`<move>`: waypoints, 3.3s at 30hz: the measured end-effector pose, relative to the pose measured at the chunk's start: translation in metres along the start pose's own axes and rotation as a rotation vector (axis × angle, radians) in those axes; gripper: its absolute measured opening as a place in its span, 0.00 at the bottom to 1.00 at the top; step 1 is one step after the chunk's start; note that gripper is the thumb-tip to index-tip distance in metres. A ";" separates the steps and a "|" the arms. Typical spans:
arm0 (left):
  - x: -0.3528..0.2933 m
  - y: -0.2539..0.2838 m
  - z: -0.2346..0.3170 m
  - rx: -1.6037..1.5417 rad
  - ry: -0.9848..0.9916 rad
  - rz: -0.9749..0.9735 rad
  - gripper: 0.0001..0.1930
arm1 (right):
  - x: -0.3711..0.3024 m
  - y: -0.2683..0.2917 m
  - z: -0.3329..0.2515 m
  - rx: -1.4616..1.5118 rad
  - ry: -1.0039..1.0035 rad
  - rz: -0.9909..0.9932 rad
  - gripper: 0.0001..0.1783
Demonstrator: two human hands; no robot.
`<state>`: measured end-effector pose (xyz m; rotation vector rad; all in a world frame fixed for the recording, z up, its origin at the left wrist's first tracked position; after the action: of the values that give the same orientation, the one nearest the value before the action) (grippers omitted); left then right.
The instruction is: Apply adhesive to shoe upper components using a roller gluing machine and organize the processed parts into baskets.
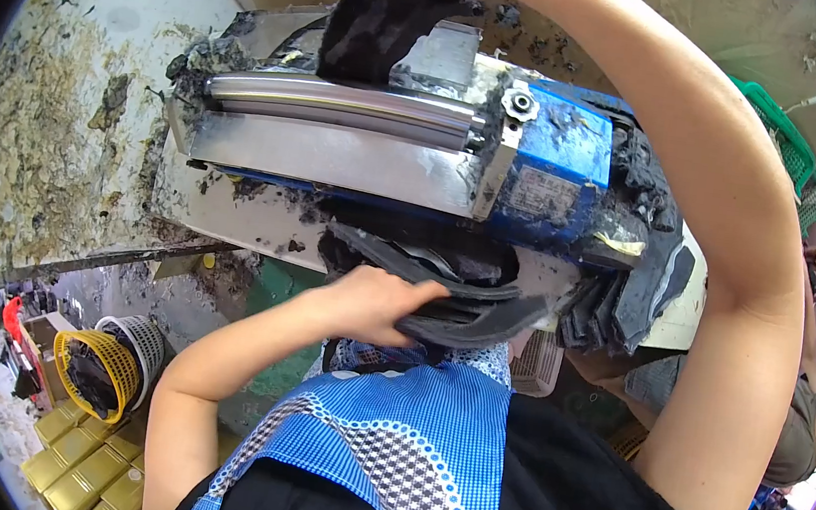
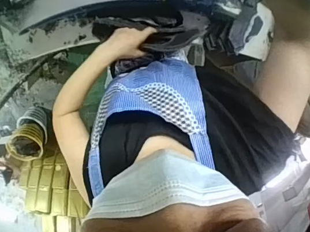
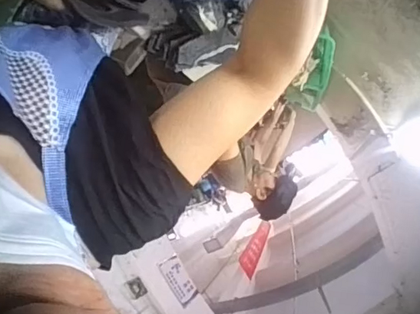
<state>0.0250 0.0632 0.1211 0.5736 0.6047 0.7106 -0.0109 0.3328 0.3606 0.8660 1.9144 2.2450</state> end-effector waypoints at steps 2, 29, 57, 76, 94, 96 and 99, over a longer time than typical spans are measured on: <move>0.020 -0.020 0.016 0.070 -0.120 0.147 0.19 | 0.016 0.013 -0.001 -0.015 -0.004 0.010 0.14; -0.064 0.060 -0.107 -1.101 0.369 0.853 0.31 | -0.051 -0.262 0.024 0.211 0.035 -0.884 0.27; -0.001 -0.003 -0.044 0.355 -0.005 0.495 0.09 | -0.017 -0.174 -0.015 0.156 -0.067 -0.470 0.16; -0.031 0.007 0.009 0.141 -0.113 0.218 0.16 | -0.056 -0.008 -0.005 0.028 -0.061 -0.045 0.14; -0.024 0.010 0.018 0.093 -0.253 0.147 0.33 | -0.306 0.181 0.102 -0.700 -0.285 0.168 0.27; -0.019 0.013 0.016 0.070 -0.264 0.137 0.33 | -0.352 0.151 0.085 -0.663 -0.260 0.067 0.33; -0.012 0.020 0.018 0.028 -0.275 0.130 0.33 | -0.432 0.072 0.064 -0.546 -0.382 -0.057 0.16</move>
<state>0.0216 0.0619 0.1499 0.7276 0.3236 0.7305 0.4028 0.2011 0.2720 1.0277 1.0759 2.1908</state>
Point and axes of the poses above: each hand's wrist, its own x-axis towards the middle knuckle, its own y-axis out of the back of the hand, z = x × y, the point moved 7 cm from there along x, towards the middle knuckle, and after that the axes turned 3 degrees about -z, right-handed, at the moved point
